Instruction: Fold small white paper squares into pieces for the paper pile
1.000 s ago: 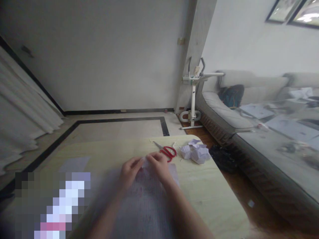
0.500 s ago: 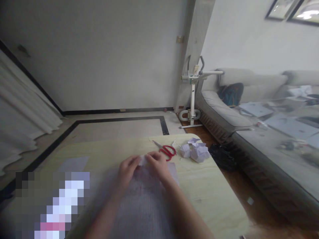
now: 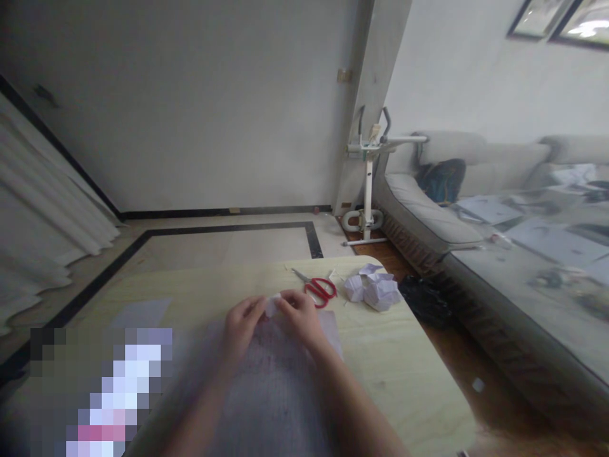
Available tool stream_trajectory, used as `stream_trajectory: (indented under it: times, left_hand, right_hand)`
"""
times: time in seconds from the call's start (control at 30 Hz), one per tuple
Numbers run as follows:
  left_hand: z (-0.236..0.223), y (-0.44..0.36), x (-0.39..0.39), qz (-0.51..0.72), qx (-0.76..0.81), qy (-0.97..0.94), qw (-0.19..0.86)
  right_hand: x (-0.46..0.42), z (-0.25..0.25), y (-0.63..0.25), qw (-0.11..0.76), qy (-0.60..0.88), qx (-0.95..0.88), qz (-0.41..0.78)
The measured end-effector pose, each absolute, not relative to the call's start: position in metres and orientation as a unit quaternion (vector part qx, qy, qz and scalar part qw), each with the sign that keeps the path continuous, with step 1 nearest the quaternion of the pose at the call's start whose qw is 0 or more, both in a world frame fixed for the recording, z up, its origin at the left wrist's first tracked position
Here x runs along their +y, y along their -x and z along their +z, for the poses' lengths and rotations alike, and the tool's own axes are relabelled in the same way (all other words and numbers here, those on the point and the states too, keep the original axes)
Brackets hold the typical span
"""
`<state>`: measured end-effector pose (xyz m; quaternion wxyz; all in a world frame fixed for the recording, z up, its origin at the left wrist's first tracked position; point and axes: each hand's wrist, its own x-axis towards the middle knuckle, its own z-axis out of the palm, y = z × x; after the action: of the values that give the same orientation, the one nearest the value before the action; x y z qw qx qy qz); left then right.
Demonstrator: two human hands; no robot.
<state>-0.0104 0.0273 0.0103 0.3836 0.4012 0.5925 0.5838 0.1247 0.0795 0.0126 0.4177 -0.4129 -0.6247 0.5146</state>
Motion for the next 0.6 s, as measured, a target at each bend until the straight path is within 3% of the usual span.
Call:
stream_trajectory:
  times: [0.6]
  left_hand:
    - [0.0145, 0.0077, 0.0287, 0.589, 0.596, -0.364, 0.408]
  right_hand:
    - [0.0804, 0.0145, -0.1266, 0.440, 0.403, -0.615, 0.516]
